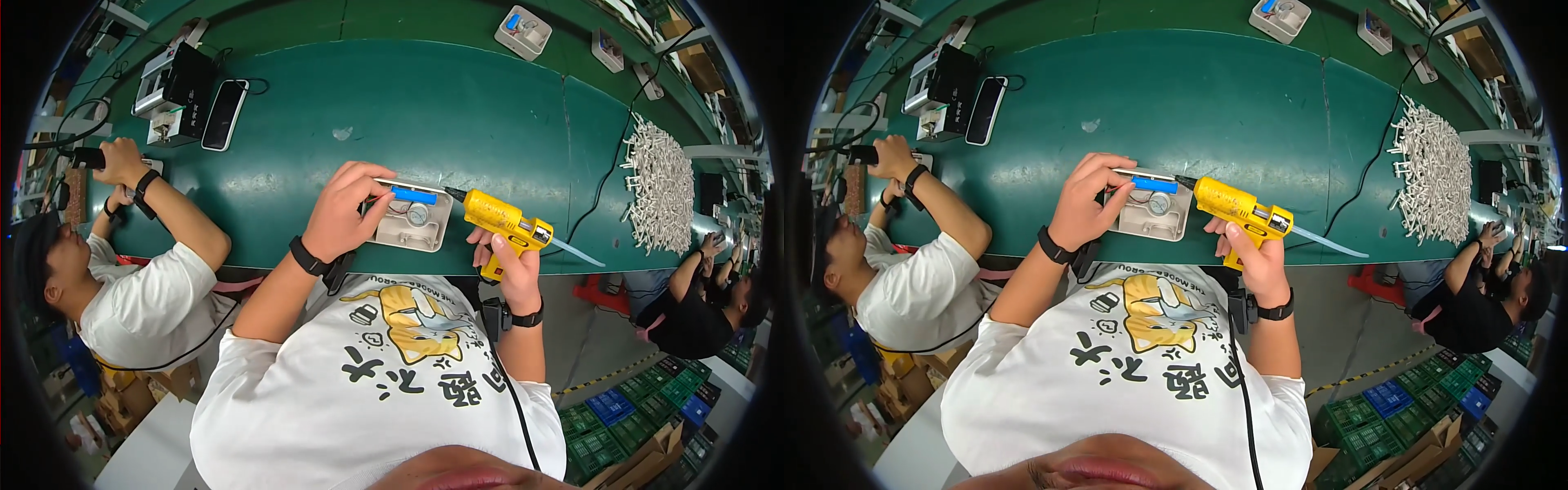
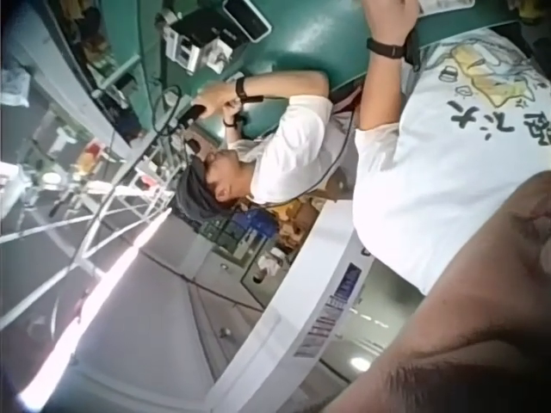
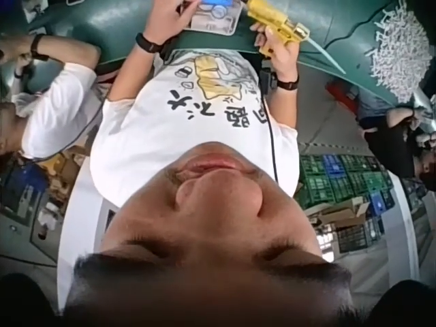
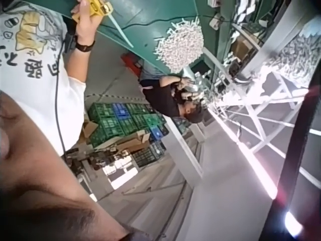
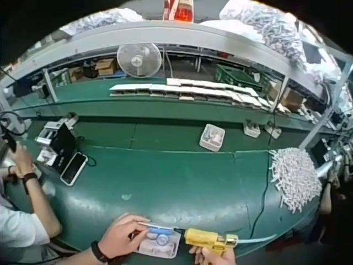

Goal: Applying hot glue to small electronic components within a plastic tray on an assembly line.

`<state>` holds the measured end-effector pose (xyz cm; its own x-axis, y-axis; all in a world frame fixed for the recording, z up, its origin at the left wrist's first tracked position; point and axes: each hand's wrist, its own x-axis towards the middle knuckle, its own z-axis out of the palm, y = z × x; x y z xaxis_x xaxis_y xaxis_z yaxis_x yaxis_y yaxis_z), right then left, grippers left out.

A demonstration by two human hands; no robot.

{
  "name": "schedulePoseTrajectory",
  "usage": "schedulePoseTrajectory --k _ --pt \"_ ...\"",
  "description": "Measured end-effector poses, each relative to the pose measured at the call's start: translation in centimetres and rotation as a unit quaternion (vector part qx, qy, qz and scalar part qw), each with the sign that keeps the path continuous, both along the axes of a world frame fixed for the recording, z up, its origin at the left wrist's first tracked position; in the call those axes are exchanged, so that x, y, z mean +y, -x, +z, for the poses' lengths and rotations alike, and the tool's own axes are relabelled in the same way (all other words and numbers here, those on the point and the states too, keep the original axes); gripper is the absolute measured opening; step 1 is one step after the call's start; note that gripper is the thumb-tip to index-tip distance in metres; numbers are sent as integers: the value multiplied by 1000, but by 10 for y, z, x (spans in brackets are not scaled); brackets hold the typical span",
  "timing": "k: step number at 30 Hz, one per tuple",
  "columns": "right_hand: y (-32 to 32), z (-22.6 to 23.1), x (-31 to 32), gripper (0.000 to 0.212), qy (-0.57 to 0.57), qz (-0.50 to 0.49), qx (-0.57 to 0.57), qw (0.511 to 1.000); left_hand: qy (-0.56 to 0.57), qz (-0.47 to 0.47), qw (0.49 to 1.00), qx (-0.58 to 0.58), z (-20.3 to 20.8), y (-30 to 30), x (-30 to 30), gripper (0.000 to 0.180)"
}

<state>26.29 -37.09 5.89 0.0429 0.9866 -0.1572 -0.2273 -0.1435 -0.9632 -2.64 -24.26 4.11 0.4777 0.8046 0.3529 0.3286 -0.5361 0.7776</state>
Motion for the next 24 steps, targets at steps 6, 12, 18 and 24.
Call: schedulePoseTrajectory --k 6,12,18,24 --pt "21 -3 12 23 10 1 81 997 -43 15 999 -13 -5 2 -5 11" --pt "27 -2 20 24 25 16 136 990 -49 20 998 -28 -8 5 -4 12" --pt "29 -4 23 25 -5 -7 109 994 -56 20 997 -45 -5 2 -6 10" --pt "20 20 24 23 57 49 -16 997 64 166 971 -160 -31 -6 -13 9"
